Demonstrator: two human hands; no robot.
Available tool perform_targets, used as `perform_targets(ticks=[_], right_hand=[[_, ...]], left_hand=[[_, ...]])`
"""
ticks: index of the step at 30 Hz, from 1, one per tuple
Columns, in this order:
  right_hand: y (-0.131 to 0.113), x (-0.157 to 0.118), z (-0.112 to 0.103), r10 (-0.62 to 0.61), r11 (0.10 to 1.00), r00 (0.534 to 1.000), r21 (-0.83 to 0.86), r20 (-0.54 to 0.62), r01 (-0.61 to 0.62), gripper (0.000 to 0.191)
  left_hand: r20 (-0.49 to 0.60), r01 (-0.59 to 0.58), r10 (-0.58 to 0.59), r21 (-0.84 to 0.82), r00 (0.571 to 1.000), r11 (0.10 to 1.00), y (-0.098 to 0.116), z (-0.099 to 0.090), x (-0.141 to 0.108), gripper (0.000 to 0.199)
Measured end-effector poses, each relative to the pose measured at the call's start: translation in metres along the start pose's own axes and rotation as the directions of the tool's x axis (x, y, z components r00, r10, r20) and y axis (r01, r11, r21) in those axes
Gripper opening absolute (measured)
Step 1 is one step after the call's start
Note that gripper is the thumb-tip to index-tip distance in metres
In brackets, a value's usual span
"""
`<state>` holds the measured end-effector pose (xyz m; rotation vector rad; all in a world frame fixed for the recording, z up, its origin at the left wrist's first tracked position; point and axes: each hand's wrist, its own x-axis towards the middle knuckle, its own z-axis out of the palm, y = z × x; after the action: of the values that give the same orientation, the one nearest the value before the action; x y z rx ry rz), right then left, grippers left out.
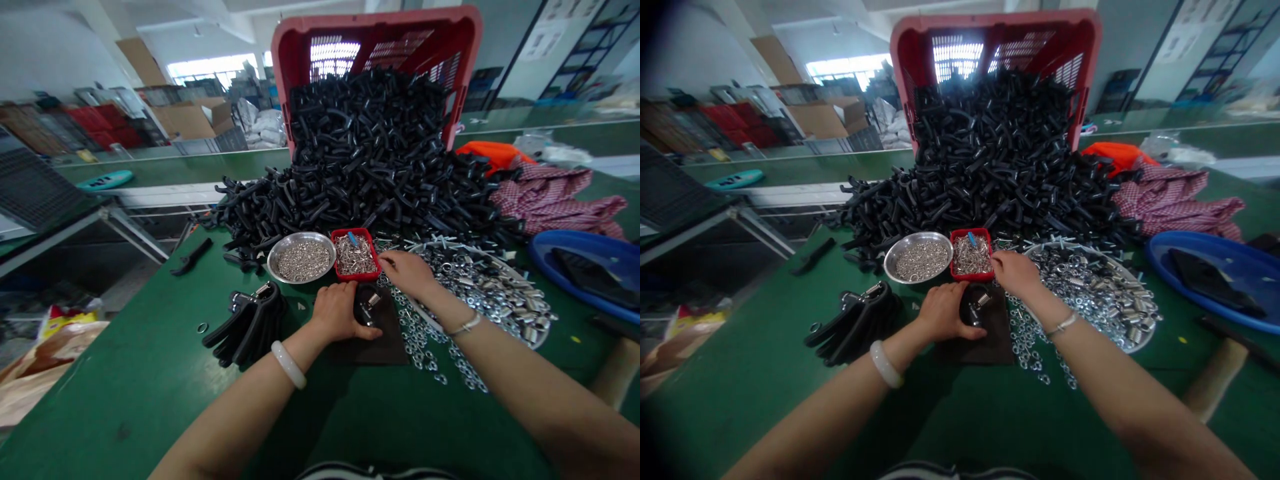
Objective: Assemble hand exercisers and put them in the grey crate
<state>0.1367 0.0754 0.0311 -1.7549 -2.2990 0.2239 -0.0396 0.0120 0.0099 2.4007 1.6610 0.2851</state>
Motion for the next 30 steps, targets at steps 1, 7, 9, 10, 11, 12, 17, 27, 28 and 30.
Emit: perform_targets(ticks=[1,7,9,10,11,12,17,27,28,30], right_hand=[[-0.002,0.013,0.0,-0.05,0.995,0.998,-0.081,0.03,0.052,0.028],[-0.029,0.063,0.021,-0.082,0.983,0.976,-0.147,0.2,0.113,0.017],[-0.032,0.07,0.026,-0.059,0.987,0.979,-0.138,0.196,0.087,0.015],[-0.031,0.071,0.027,-0.055,0.989,0.981,-0.123,0.185,0.079,0.014],[-0.029,0.071,0.028,-0.055,0.992,0.984,-0.102,0.169,0.073,0.013],[-0.026,0.071,0.029,-0.057,0.995,0.988,-0.076,0.146,0.069,0.014],[-0.007,0.063,0.029,-0.068,0.992,0.997,0.108,0.033,0.064,0.017],[0.008,0.055,0.036,-0.01,0.897,1.0,0.442,-0.026,0.02,0.012],[0.008,0.054,0.037,-0.005,0.888,1.0,0.459,-0.031,0.018,0.01],[0.007,0.054,0.038,0.014,0.874,0.999,0.487,-0.039,0.007,0.007]], left_hand=[[0.019,-0.028,0.028,0.012,0.999,1.0,0.0,0.002,0.002,0.099],[0.072,-0.161,0.157,0.055,0.985,0.985,-0.008,0.01,0.002,0.104],[0.062,-0.186,0.183,0.047,0.981,0.981,-0.011,0.008,0.001,0.107],[0.052,-0.188,0.186,0.036,0.981,0.981,-0.011,0.006,0.001,0.107],[0.035,-0.174,0.174,0.025,0.984,0.984,-0.012,0.003,0.002,0.104],[0.005,-0.136,0.136,0.017,0.991,0.991,-0.012,-0.001,0.004,0.095],[-0.111,0.193,-0.182,0.099,0.977,0.976,-0.014,-0.019,0.044,0.034],[0.105,0.222,-0.245,0.195,0.964,0.956,-0.014,-0.01,0.096,0.029],[0.101,0.217,-0.24,0.199,0.965,0.956,-0.014,-0.009,0.095,0.03],[0.102,0.198,-0.222,0.204,0.97,0.959,-0.014,-0.009,0.095,0.031]])
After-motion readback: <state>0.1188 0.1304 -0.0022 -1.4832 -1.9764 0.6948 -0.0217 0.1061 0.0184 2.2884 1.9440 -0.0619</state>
